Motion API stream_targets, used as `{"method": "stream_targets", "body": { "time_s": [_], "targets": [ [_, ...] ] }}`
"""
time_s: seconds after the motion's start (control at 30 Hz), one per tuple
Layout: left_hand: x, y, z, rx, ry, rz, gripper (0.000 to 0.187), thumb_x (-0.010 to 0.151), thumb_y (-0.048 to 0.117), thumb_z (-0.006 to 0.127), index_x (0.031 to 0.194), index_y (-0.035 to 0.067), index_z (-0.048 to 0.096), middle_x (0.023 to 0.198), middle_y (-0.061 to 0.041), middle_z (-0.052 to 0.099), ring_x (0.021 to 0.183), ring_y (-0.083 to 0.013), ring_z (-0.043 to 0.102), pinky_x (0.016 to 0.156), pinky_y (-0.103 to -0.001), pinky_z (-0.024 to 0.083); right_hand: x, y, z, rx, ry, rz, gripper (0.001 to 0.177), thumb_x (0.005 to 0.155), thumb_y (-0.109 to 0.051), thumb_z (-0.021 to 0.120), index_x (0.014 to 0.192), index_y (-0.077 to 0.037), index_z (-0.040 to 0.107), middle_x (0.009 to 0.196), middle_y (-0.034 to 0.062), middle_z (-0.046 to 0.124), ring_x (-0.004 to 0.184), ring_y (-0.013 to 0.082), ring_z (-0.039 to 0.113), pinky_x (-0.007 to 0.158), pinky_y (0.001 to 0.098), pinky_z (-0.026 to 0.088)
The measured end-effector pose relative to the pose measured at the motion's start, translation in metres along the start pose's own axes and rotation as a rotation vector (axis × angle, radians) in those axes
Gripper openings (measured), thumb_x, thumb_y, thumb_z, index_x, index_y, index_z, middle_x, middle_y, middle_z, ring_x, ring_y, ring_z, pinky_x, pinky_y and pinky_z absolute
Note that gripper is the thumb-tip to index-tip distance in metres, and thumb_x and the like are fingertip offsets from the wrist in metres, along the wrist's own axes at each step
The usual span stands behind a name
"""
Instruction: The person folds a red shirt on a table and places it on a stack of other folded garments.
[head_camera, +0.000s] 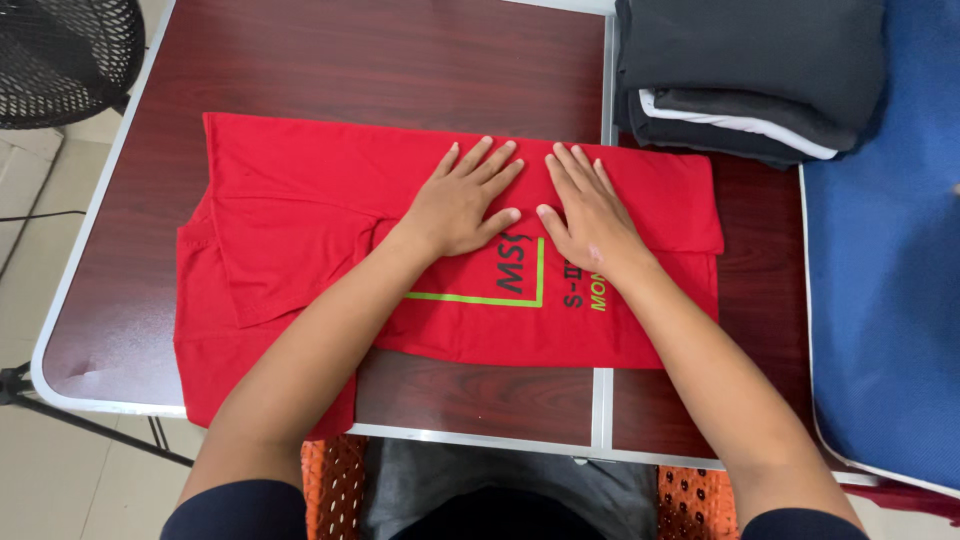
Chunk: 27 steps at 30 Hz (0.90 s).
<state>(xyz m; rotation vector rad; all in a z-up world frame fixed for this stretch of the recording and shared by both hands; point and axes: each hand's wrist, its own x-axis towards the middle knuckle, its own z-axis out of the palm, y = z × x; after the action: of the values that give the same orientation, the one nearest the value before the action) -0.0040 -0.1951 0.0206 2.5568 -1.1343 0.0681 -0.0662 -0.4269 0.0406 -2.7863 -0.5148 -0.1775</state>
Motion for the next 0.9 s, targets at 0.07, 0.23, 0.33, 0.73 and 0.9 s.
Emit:
{"method": "stream_targets", "body": {
  "time_s": [0.07, 0.23, 0.33, 0.73, 0.9],
  "targets": [
    [-0.001, -0.005, -0.001, 0.030, -0.009, -0.037, 0.072, 0.100, 0.058, 0.048, 0.159, 0.020, 0.036, 0.169, -0.007, 0.025, 0.156, -0.0330, 0.018, 0.125, -0.055, 0.014, 0.002, 0.006, 0.001, -0.016, -0.012, 0.040, 0.068, 0.103, -0.034, 0.054, 0.156, 0.004, 0.035, 0.166, 0.0227, 0.030, 0.157, 0.0359, 0.022, 0.127, 0.0519, 0.016],
    [-0.006, -0.003, -0.001, 0.085, -0.028, -0.086, 0.073, 0.099, 0.063, 0.042, 0.160, 0.024, 0.034, 0.169, -0.007, 0.023, 0.155, -0.0335, 0.018, 0.124, -0.055, 0.014, -0.012, 0.026, -0.008, -0.043, -0.039, 0.107, 0.073, 0.102, -0.040, 0.053, 0.158, 0.000, 0.032, 0.168, 0.0185, 0.026, 0.158, 0.0327, 0.018, 0.126, 0.0504, 0.012],
    [-0.006, -0.004, -0.001, 0.101, -0.029, -0.095, 0.074, 0.099, 0.064, 0.041, 0.160, 0.024, 0.033, 0.168, -0.007, 0.023, 0.155, -0.0333, 0.017, 0.124, -0.054, 0.013, -0.022, 0.040, -0.015, -0.062, -0.028, 0.135, 0.077, 0.100, -0.044, 0.052, 0.160, 0.000, 0.030, 0.169, 0.0186, 0.024, 0.157, 0.0330, 0.018, 0.126, 0.0505, 0.012],
    [-0.011, -0.006, 0.001, 0.095, 0.001, -0.091, 0.074, 0.099, 0.064, 0.039, 0.160, 0.023, 0.034, 0.168, -0.008, 0.024, 0.155, -0.0329, 0.017, 0.125, -0.053, 0.013, -0.064, 0.099, -0.039, -0.065, 0.006, 0.324, 0.083, 0.099, -0.050, 0.050, 0.159, 0.004, 0.028, 0.169, 0.0221, 0.021, 0.157, 0.0365, 0.014, 0.121, 0.0581, 0.007],
    [-0.011, -0.006, 0.002, 0.115, 0.010, -0.078, 0.074, 0.100, 0.063, 0.040, 0.161, 0.022, 0.034, 0.168, -0.009, 0.024, 0.155, -0.0333, 0.017, 0.124, -0.054, 0.013, -0.049, 0.073, -0.036, -0.310, -0.027, 0.383, 0.072, 0.104, -0.041, 0.052, 0.158, 0.005, 0.037, 0.168, 0.0221, 0.031, 0.158, 0.0352, 0.021, 0.126, 0.0602, 0.010]
  ]
}}
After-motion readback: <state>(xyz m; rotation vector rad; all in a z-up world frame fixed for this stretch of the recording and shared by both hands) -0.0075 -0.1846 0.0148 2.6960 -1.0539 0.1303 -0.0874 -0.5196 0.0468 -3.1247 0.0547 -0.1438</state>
